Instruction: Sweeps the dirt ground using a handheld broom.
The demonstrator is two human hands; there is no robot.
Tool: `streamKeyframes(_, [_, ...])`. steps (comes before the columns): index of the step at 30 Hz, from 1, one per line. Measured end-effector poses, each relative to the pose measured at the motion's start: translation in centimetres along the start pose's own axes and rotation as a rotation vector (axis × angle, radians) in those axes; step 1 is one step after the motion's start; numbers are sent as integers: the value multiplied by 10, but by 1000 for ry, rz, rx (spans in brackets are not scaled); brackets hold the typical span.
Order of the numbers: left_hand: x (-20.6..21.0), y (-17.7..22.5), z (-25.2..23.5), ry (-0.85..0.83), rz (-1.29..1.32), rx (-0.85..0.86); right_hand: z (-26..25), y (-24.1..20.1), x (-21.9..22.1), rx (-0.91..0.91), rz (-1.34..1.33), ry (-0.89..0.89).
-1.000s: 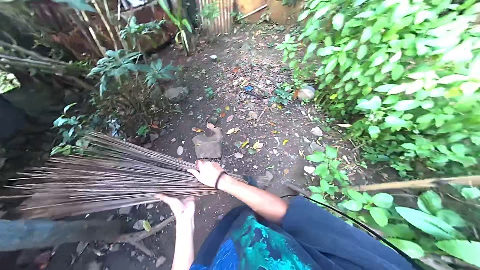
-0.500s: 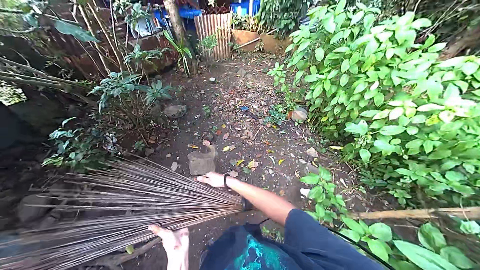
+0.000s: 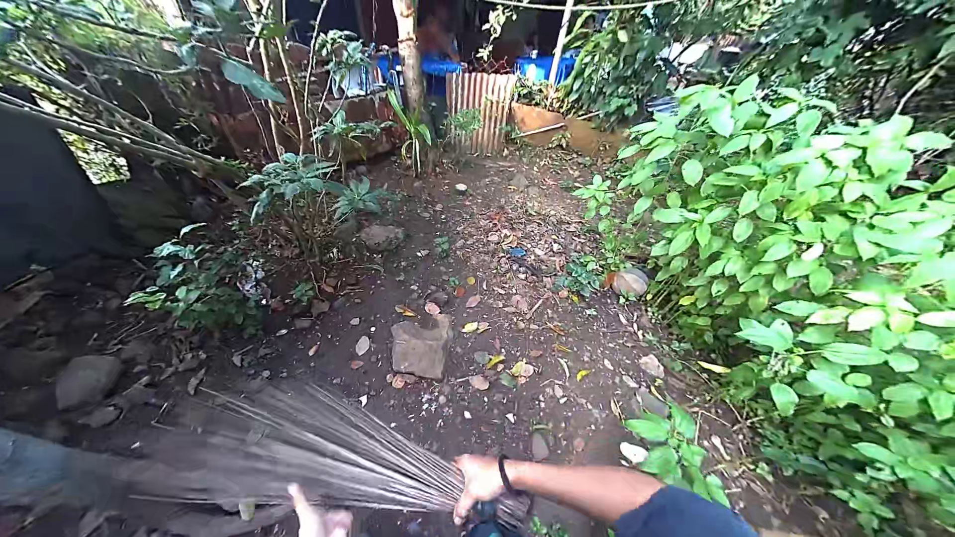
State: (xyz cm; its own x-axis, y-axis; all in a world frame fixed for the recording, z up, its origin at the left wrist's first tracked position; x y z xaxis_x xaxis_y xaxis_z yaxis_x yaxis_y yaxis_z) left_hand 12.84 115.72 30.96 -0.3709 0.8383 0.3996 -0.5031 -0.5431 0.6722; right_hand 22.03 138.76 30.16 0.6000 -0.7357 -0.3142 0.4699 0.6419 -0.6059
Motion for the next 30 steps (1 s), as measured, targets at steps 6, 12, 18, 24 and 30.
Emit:
streamKeyframes(6, [-35,-37,-12,-129,-331,-266,-55,6,20,212,-395,134])
streamKeyframes(12, [-62,-88,-19,-333,-363,-735,-148,-26,67,420,-681,235])
streamKeyframes(18, [-156,-64,-111,44,-153,-827,-281,-87,170,566,-656,-65])
streamKeyframes(24, [-284,3,-216,553,-129,-237,-443,-209,273,436,-502,-478])
streamKeyframes(30, [-192,5,-392,-66,-490,-551,-544,-158,151,335,-909,112])
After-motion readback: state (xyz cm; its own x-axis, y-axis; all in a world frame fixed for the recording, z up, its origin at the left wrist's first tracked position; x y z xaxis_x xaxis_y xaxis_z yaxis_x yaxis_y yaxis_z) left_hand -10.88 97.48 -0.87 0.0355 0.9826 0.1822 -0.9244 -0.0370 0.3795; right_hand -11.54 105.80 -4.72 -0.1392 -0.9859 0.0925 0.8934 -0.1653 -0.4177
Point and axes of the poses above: each hand's wrist, its own z-axis away from the middle knuckle, its own x-axis out of the palm, y = z × x, the point moved 4 cm from there along -z, towards the middle knuckle, and after that the axes turned 5 degrees about z, right-handed, at the moved point
